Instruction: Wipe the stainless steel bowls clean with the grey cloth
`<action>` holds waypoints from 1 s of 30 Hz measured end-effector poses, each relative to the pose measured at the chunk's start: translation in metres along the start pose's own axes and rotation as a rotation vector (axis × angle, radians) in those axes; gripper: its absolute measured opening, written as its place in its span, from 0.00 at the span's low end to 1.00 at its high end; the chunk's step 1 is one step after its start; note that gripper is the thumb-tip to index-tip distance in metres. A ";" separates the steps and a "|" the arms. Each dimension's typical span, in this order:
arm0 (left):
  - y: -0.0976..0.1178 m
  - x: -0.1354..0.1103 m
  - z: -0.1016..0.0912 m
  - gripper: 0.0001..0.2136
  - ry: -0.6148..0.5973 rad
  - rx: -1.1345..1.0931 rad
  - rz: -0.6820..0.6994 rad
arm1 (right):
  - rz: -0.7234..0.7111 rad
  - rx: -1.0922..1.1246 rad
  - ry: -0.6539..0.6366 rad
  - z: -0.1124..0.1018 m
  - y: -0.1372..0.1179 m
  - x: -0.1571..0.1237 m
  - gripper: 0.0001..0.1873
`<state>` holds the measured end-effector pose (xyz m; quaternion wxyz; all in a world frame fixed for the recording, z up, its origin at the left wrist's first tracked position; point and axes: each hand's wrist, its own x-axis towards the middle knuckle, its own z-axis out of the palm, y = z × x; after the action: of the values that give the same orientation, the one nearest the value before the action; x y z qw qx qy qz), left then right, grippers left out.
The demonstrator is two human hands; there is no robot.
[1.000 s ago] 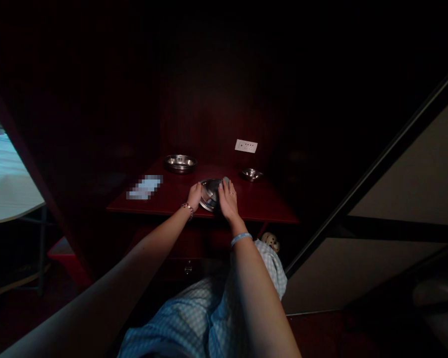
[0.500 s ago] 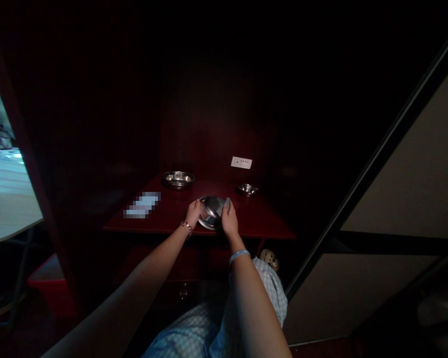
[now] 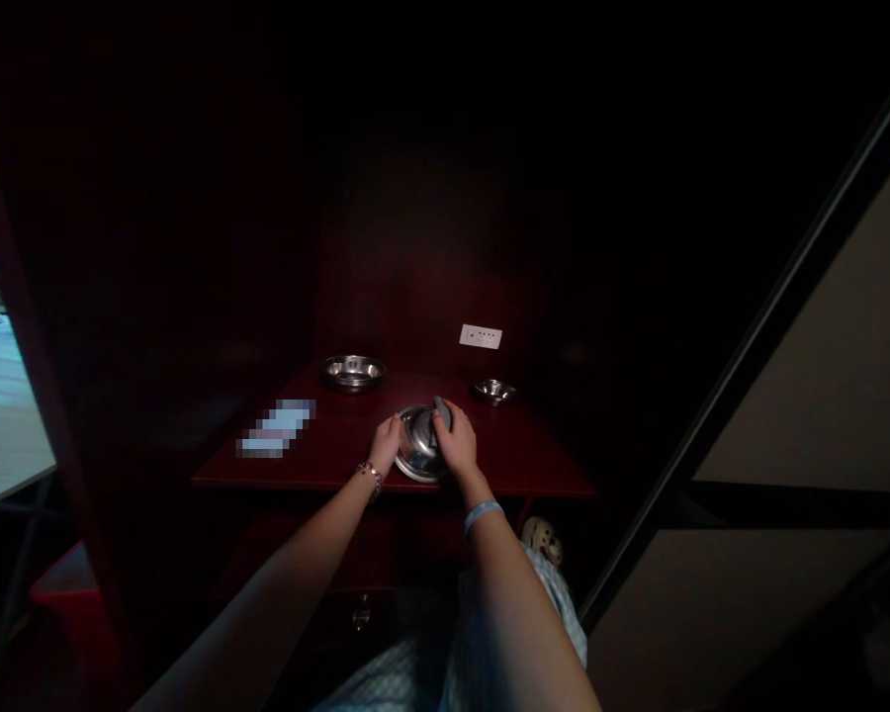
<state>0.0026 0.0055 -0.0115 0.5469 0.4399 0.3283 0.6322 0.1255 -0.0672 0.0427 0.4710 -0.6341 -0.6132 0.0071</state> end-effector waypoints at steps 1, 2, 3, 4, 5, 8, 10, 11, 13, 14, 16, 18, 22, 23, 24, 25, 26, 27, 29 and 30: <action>0.001 -0.001 0.000 0.13 -0.009 0.001 0.003 | -0.085 -0.038 -0.022 -0.002 -0.005 0.001 0.23; 0.002 -0.003 -0.001 0.13 -0.026 -0.002 0.008 | -0.182 -0.080 -0.062 -0.005 -0.010 0.001 0.21; 0.003 -0.004 -0.002 0.13 -0.039 -0.001 0.016 | -0.288 -0.121 -0.123 -0.006 -0.017 0.002 0.20; 0.004 -0.005 -0.002 0.13 -0.057 0.007 0.030 | -0.383 -0.164 -0.196 -0.008 -0.023 0.002 0.19; 0.005 -0.006 -0.003 0.12 -0.071 0.018 0.036 | -0.460 -0.204 -0.263 -0.008 -0.029 0.003 0.18; 0.004 -0.007 -0.006 0.12 -0.083 0.038 0.026 | -0.572 -0.310 -0.416 -0.007 -0.040 0.010 0.19; 0.001 -0.007 -0.007 0.15 -0.040 0.048 0.014 | -0.504 -0.394 -0.425 -0.005 -0.042 0.018 0.22; 0.000 -0.007 -0.008 0.16 -0.028 0.051 0.014 | -0.461 -0.438 -0.428 -0.003 -0.043 0.023 0.23; -0.003 -0.008 -0.009 0.18 -0.020 0.052 0.001 | -0.406 -0.527 -0.469 -0.001 -0.046 0.034 0.24; -0.003 -0.008 -0.009 0.19 -0.011 0.042 -0.002 | -0.393 -0.571 -0.507 0.001 -0.048 0.040 0.25; -0.004 -0.010 -0.009 0.21 0.026 0.019 0.007 | -0.372 -0.654 -0.596 0.005 -0.055 0.051 0.26; -0.004 -0.011 -0.009 0.21 0.057 0.000 0.018 | -0.340 -0.710 -0.687 0.010 -0.062 0.061 0.27; -0.005 -0.010 -0.011 0.21 0.113 -0.039 0.017 | -0.243 -0.663 -0.801 0.015 -0.062 0.079 0.27; -0.005 -0.009 -0.012 0.21 0.125 -0.049 0.020 | -0.206 -0.624 -0.798 0.015 -0.058 0.082 0.27; -0.005 -0.009 -0.012 0.20 0.137 -0.058 0.025 | -0.164 -0.574 -0.785 0.014 -0.053 0.085 0.27; -0.004 -0.009 -0.013 0.20 0.148 -0.066 0.031 | -0.118 -0.516 -0.748 0.012 -0.045 0.086 0.27; -0.003 -0.008 -0.013 0.20 0.158 -0.070 0.034 | -0.066 -0.448 -0.723 0.010 -0.037 0.087 0.28; -0.002 -0.009 -0.014 0.20 0.165 -0.071 0.036 | -0.013 -0.354 -0.713 0.009 -0.027 0.086 0.28; 0.002 -0.009 -0.013 0.20 0.173 -0.073 0.037 | 0.063 -0.136 -0.660 0.006 -0.007 0.082 0.27; 0.004 -0.010 -0.013 0.20 0.174 -0.076 0.034 | 0.102 -0.038 -0.635 0.006 0.003 0.080 0.27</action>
<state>-0.0107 -0.0040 -0.0145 0.5217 0.3679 0.3427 0.6892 0.1443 -0.0008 0.0830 0.2429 -0.6389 -0.6970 0.2168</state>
